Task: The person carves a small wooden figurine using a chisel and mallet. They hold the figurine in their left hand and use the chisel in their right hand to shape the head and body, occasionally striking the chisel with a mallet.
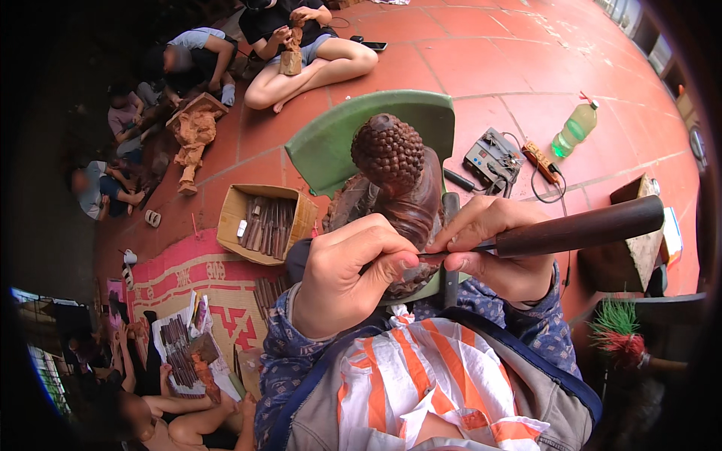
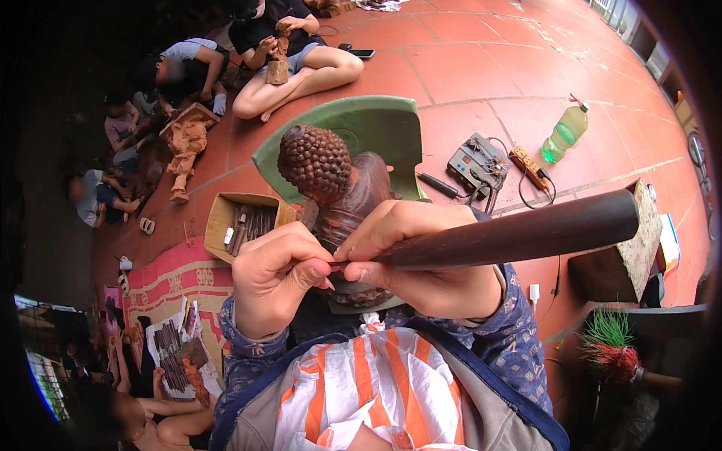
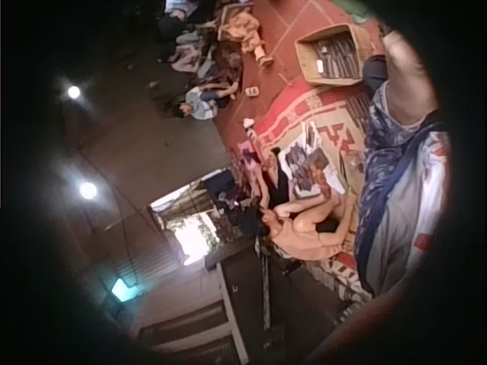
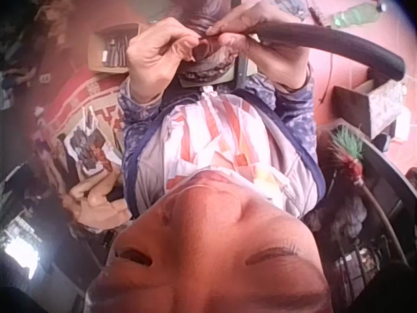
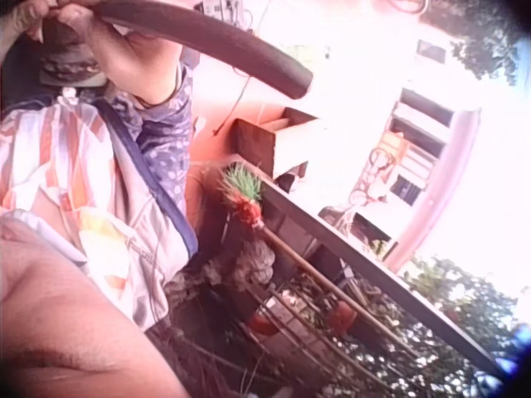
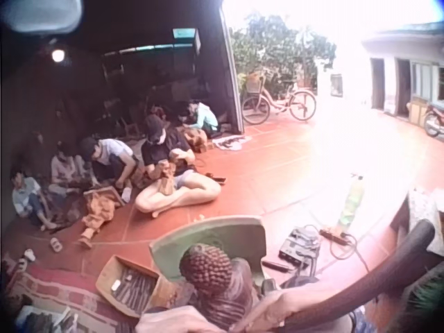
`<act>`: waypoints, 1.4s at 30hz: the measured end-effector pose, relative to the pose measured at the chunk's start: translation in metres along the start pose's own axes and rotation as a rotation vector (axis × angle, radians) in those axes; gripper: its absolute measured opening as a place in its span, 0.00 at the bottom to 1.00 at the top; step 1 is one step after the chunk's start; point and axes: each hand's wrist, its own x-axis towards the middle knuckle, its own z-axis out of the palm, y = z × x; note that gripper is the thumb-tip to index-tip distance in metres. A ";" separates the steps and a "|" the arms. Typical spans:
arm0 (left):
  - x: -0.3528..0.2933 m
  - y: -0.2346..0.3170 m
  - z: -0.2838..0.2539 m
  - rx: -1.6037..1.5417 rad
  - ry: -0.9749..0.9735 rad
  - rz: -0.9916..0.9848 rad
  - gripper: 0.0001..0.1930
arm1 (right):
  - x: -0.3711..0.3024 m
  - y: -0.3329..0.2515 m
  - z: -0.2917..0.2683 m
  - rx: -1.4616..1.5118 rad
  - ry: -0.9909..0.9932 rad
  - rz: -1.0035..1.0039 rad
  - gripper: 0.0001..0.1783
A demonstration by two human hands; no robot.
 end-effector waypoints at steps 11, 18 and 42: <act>0.018 -0.044 0.021 0.151 0.276 0.037 0.67 | 0.050 0.000 -0.012 -0.040 0.243 0.190 0.06; 0.025 -0.063 0.033 -0.115 0.190 0.044 0.58 | 0.053 -0.001 -0.009 -0.032 0.247 0.246 0.06; 0.022 -0.059 0.036 -0.085 0.227 0.060 0.51 | 0.060 -0.006 -0.003 -0.013 0.261 0.185 0.05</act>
